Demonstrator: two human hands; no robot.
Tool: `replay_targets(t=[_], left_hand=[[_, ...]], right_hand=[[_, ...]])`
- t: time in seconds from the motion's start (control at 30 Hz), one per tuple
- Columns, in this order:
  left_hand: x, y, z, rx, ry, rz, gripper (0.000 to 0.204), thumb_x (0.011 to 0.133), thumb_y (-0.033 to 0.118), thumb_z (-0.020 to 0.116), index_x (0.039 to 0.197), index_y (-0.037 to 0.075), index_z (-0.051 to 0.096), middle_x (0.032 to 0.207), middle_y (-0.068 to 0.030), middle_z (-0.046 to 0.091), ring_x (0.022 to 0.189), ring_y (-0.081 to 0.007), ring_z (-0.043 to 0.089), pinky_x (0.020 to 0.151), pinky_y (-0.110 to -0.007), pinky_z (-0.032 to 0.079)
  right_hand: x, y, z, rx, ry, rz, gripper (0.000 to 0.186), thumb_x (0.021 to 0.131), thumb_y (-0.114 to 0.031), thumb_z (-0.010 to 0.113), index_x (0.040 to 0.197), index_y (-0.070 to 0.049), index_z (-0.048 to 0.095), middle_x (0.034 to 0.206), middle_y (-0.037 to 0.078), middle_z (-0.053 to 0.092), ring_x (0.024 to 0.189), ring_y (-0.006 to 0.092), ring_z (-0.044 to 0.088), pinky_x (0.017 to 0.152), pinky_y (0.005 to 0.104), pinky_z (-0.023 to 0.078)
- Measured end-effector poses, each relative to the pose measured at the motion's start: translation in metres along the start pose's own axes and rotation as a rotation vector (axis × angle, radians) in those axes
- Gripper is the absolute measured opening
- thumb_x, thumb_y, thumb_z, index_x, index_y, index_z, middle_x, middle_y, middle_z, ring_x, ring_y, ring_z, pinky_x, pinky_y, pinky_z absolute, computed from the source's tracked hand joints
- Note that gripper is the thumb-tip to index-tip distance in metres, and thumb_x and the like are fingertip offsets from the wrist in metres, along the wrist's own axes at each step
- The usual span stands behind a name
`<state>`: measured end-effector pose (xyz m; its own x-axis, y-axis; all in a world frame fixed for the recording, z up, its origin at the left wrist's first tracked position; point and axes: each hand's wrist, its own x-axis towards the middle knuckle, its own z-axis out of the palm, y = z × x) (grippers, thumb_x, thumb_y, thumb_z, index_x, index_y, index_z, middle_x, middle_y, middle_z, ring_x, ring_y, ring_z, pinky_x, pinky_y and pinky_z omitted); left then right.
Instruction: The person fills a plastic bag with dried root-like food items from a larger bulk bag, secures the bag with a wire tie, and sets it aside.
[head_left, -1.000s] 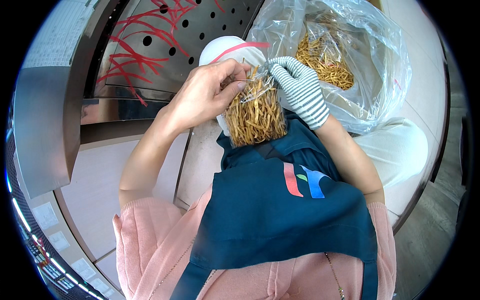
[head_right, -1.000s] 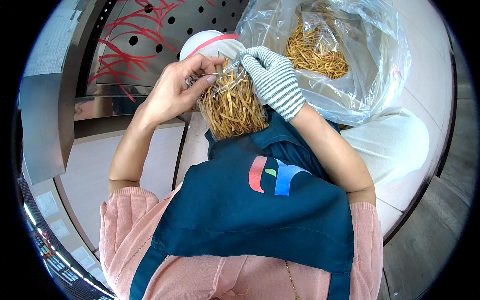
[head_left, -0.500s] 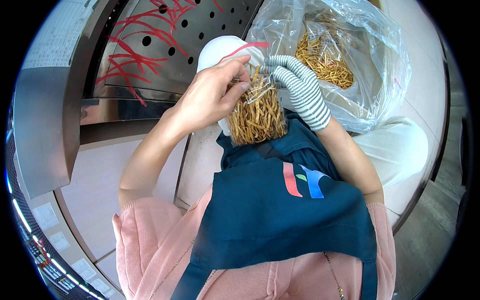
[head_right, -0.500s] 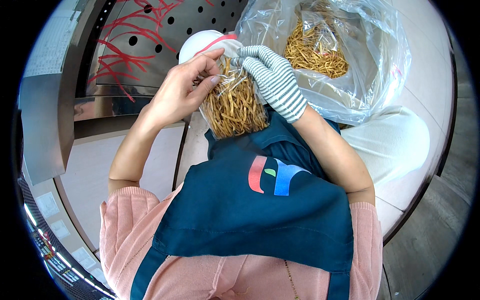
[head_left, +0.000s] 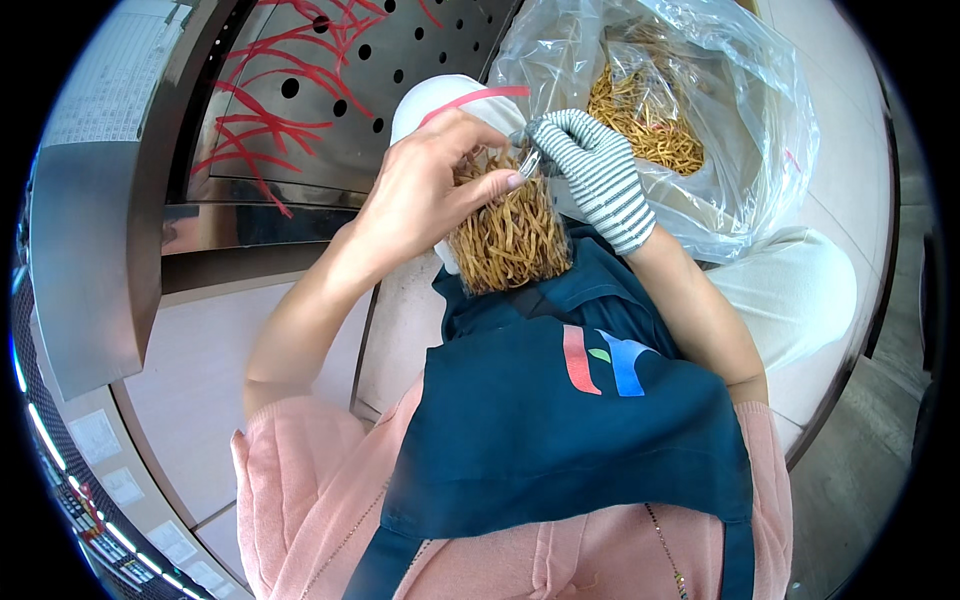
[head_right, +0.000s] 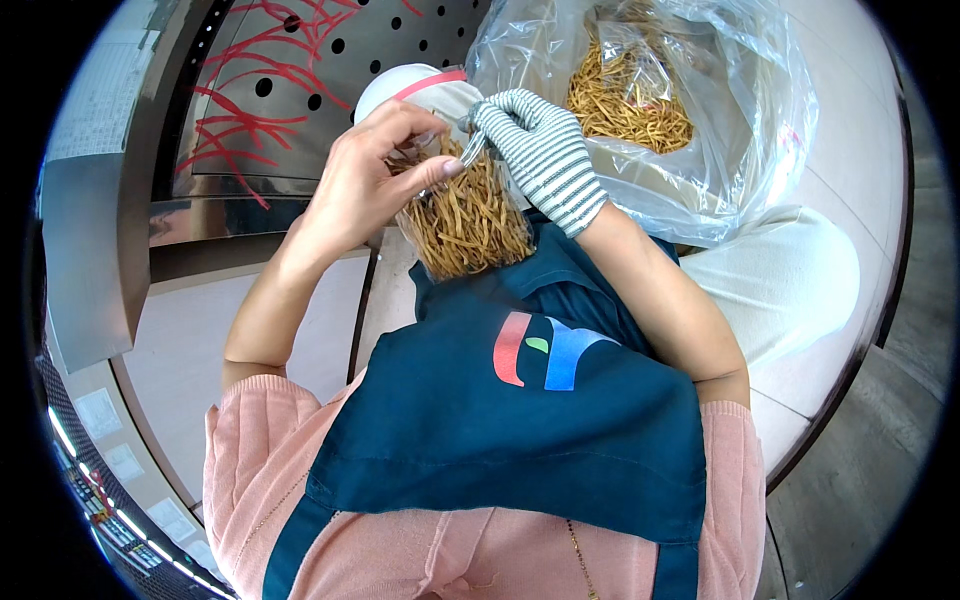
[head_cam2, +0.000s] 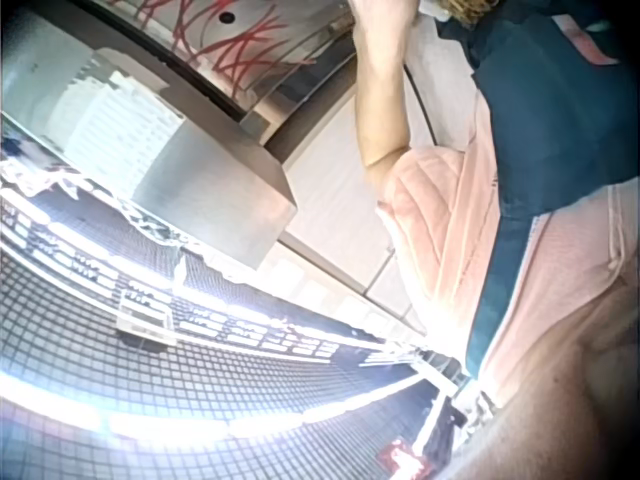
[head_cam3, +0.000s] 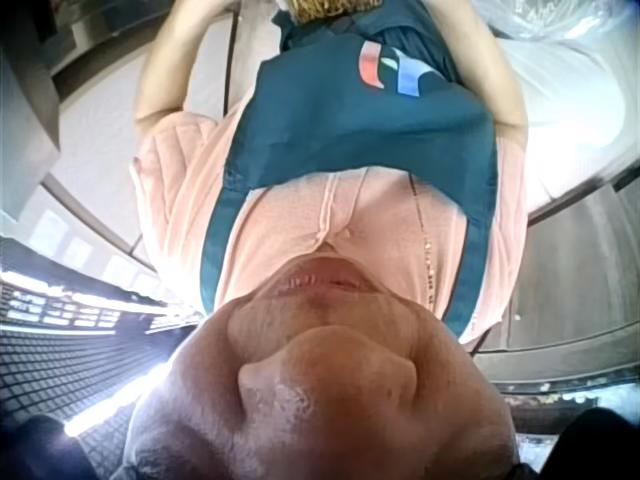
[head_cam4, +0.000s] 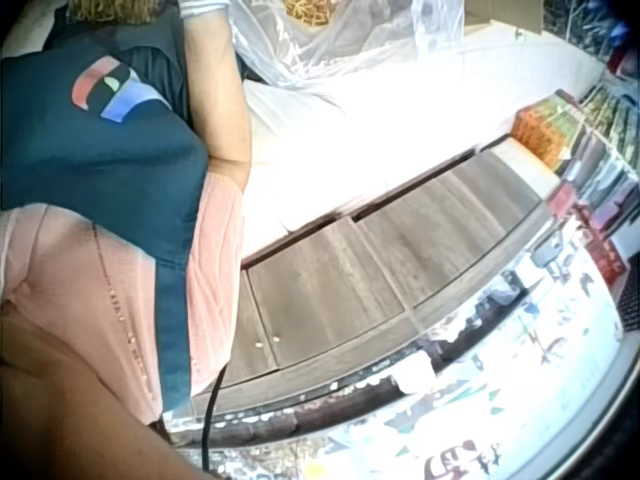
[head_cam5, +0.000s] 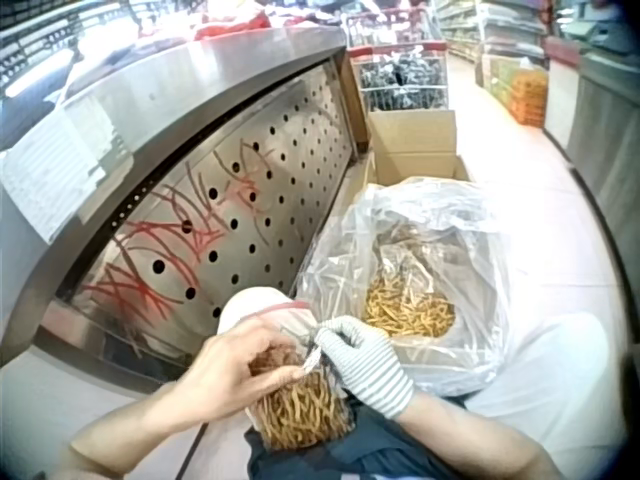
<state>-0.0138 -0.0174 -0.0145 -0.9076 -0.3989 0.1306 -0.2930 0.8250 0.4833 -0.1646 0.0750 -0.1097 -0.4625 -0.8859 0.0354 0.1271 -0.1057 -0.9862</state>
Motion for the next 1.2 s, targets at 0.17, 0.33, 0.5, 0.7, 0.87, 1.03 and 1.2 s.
replay_targets(t=[0.17, 0.33, 0.5, 0.7, 0.87, 1.03, 1.2], left_hand=[[0.005, -0.008, 0.009, 0.043, 0.092, 0.034, 0.015, 0.081, 0.011, 0.068, 0.084, -0.003, 0.065, 0.077, -0.007, 0.061, 0.07, -0.0128, 0.058, 0.064, -0.029, 0.049], [0.008, -0.005, 0.01, -0.139, -0.035, -0.207, 0.014, 0.088, 0.012, 0.061, 0.09, -0.002, 0.062, 0.073, -0.0057, 0.062, 0.07, -0.0098, 0.058, 0.064, -0.027, 0.047], [0.005, -0.008, 0.012, -0.274, -0.014, -0.32, 0.013, 0.093, 0.013, 0.052, 0.095, -0.001, 0.052, 0.07, -0.0061, 0.061, 0.067, -0.0081, 0.055, 0.064, -0.025, 0.046], [0.004, -0.009, 0.014, -0.205, 0.026, -0.25, 0.012, 0.092, 0.012, 0.051, 0.094, 0.0, 0.049, 0.067, -0.0074, 0.06, 0.062, -0.009, 0.05, 0.059, -0.027, 0.043], [0.006, -0.005, 0.01, -0.095, 0.022, -0.251, 0.011, 0.091, 0.009, 0.053, 0.093, -0.001, 0.05, 0.066, -0.009, 0.059, 0.06, -0.0102, 0.052, 0.06, -0.027, 0.045], [0.004, -0.008, 0.013, -0.121, 0.07, -0.232, 0.01, 0.088, 0.009, 0.057, 0.089, 0.0, 0.054, 0.069, -0.0116, 0.061, 0.061, -0.0203, 0.058, 0.059, -0.032, 0.047], [0.005, -0.017, 0.01, 0.01, 0.183, -0.012, 0.009, 0.085, 0.008, 0.062, 0.084, 0.0, 0.059, 0.069, -0.0126, 0.061, 0.058, -0.0212, 0.059, 0.056, -0.032, 0.047]], right_hand=[[-0.001, -0.004, 0.001, -0.018, 0.059, -0.036, 0.018, 0.091, -0.016, 0.055, 0.09, -0.001, 0.064, 0.078, 0.005, 0.065, 0.071, 0.0089, 0.057, 0.066, 0.0251, 0.048], [0.002, 0.004, -0.006, 0.311, -0.009, 0.108, 0.02, 0.092, -0.016, 0.051, 0.096, 0.0, 0.063, 0.086, 0.007, 0.066, 0.076, 0.0116, 0.06, 0.071, 0.0265, 0.051], [0.006, 0.0, -0.015, 0.32, -0.123, 0.205, 0.026, 0.09, -0.013, 0.052, 0.111, 0.0, 0.061, 0.1, 0.011, 0.066, 0.086, 0.0144, 0.062, 0.078, 0.027, 0.052], [0.011, -0.006, -0.006, -0.075, -0.13, 0.103, 0.034, 0.086, -0.018, 0.062, 0.112, 0.002, 0.061, 0.099, 0.012, 0.067, 0.084, 0.0139, 0.062, 0.077, 0.027, 0.052], [0.018, 0.003, -0.002, -0.113, -0.062, 0.009, 0.03, 0.085, -0.024, 0.064, 0.103, 0.001, 0.065, 0.085, 0.012, 0.068, 0.076, 0.0148, 0.062, 0.072, 0.0282, 0.05], [0.017, 0.003, 0.005, -0.183, -0.069, -0.06, 0.027, 0.084, -0.024, 0.064, 0.097, 0.0, 0.065, 0.084, 0.011, 0.067, 0.075, 0.014, 0.06, 0.07, 0.0279, 0.05], [0.014, 0.006, 0.007, -0.051, -0.024, 0.0, 0.023, 0.085, -0.021, 0.063, 0.094, 0.0, 0.063, 0.081, 0.008, 0.066, 0.074, 0.0121, 0.059, 0.07, 0.0275, 0.049]])
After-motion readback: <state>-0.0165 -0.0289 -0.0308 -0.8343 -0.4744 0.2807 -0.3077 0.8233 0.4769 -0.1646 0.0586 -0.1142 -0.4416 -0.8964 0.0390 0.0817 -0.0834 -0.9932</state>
